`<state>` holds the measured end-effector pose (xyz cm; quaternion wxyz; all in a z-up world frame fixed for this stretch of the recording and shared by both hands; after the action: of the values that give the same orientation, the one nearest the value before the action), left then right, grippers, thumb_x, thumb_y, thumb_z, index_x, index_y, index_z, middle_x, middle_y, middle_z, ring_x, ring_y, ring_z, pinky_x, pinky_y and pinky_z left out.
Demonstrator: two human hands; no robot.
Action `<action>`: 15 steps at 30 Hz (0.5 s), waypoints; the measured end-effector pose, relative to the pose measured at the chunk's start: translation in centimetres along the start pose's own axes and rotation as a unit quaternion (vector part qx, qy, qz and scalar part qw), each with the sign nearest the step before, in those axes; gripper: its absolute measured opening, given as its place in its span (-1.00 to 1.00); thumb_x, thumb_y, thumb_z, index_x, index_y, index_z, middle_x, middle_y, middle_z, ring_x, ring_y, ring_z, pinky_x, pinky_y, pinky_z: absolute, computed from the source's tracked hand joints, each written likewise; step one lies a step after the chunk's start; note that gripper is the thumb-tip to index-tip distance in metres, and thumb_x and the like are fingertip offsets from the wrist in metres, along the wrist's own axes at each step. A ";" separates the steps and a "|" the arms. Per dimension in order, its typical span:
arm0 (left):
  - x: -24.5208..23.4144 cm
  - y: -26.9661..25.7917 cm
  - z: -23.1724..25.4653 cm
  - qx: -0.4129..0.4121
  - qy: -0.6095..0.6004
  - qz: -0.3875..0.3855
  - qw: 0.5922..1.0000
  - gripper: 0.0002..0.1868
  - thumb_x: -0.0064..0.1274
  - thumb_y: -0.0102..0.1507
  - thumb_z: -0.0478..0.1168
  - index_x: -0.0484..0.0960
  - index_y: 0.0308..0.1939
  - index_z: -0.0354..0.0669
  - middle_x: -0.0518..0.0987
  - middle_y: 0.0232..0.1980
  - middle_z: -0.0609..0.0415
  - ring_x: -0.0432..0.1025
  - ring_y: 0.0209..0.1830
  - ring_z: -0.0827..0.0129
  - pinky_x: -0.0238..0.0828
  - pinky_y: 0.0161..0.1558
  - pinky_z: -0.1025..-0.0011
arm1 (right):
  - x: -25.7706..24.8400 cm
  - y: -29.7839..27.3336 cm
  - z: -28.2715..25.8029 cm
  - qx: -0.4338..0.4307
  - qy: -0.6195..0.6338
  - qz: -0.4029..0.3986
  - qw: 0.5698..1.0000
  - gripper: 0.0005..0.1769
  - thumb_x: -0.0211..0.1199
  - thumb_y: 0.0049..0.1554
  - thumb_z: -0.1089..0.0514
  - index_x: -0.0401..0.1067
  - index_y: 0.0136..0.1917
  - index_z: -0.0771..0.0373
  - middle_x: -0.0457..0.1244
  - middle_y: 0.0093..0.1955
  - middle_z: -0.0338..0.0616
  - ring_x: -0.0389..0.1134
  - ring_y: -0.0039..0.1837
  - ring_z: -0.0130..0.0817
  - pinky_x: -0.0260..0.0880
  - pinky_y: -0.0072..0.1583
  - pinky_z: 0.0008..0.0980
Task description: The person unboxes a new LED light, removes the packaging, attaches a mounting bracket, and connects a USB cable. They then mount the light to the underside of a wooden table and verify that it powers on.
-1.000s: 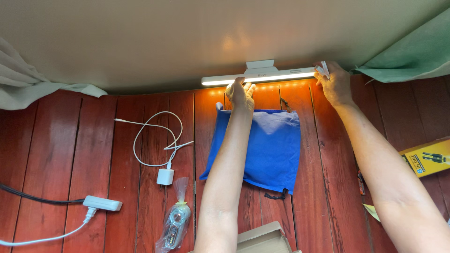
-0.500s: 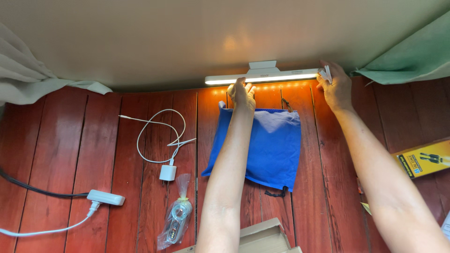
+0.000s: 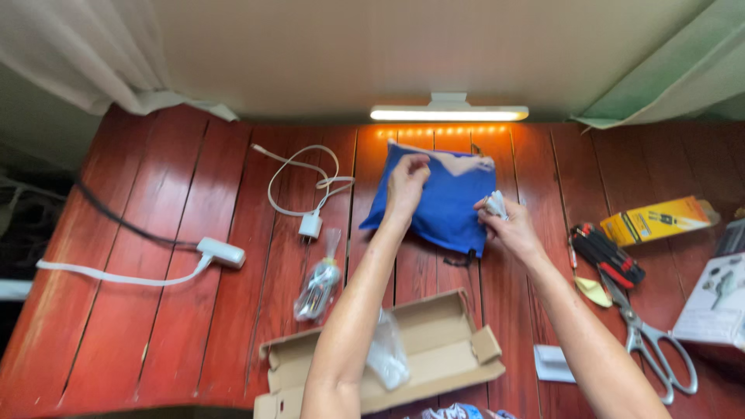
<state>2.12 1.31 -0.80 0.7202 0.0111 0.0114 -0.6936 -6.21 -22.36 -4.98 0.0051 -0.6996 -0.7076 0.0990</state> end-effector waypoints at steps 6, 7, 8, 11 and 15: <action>-2.3 -16.6 4.1 0.159 0.204 -0.078 0.963 -0.82 0.05 0.29 -0.24 0.66 -0.11 -0.25 0.66 -0.15 -0.11 0.57 -0.10 0.05 0.48 -0.02 0.16 | 2.0 -10.1 2.2 0.038 -0.006 -0.054 0.998 -0.82 0.27 0.16 0.25 0.58 0.04 0.29 0.31 -0.29 -0.30 0.23 -0.34 -0.57 0.22 -0.29 -0.51; -3.1 -18.9 4.9 0.161 0.225 -0.059 0.959 -0.83 0.05 0.31 -0.24 0.67 -0.12 -0.23 0.66 -0.14 -0.11 0.56 -0.10 0.03 0.46 -0.02 0.16 | 2.3 -11.5 2.2 0.042 -0.007 -0.065 0.997 -0.81 0.28 0.17 0.25 0.59 0.05 0.29 0.30 -0.30 -0.30 0.24 -0.33 -0.57 0.23 -0.28 -0.51; -4.0 -21.0 5.6 0.163 0.247 -0.040 0.954 -0.85 0.05 0.32 -0.23 0.68 -0.13 -0.21 0.66 -0.13 -0.10 0.55 -0.09 0.02 0.44 -0.01 0.16 | 2.5 -12.6 2.0 0.050 0.005 -0.069 0.996 -0.79 0.27 0.18 0.23 0.60 0.08 0.28 0.31 -0.29 -0.30 0.25 -0.32 -0.58 0.25 -0.26 -0.52; -7.0 -27.2 8.5 0.280 0.316 0.073 0.904 -0.88 0.06 0.25 -0.31 0.64 -0.15 -0.19 0.65 -0.06 -0.02 0.49 0.02 0.07 0.33 0.15 0.12 | 2.7 -15.6 1.8 0.066 0.017 -0.078 0.995 -0.70 0.28 0.17 0.19 0.60 0.16 0.24 0.35 -0.25 -0.31 0.26 -0.29 -0.58 0.26 -0.22 -0.53; -9.2 -34.3 7.9 0.257 0.427 0.117 0.859 -0.72 0.13 0.22 -0.28 0.62 0.02 -0.18 0.51 0.13 -0.09 0.38 0.22 0.02 0.21 0.26 -0.01 | 3.7 -16.8 1.7 -0.002 -0.097 -0.048 0.994 -0.52 0.34 0.04 0.19 0.53 0.26 0.12 0.40 -0.14 -0.31 0.30 -0.20 -0.55 0.33 -0.14 -0.45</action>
<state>-32.45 8.97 7.38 0.6918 0.4921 0.1380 -0.5101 -23.16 -18.94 -4.67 -0.0603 -0.6517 -0.7380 0.1643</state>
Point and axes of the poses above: each hand's wrist, its own y-axis towards the middle knuckle, its own x-axis out of the palm, z = x × y, the point moved 6 cm from there along y, towards the middle knuckle
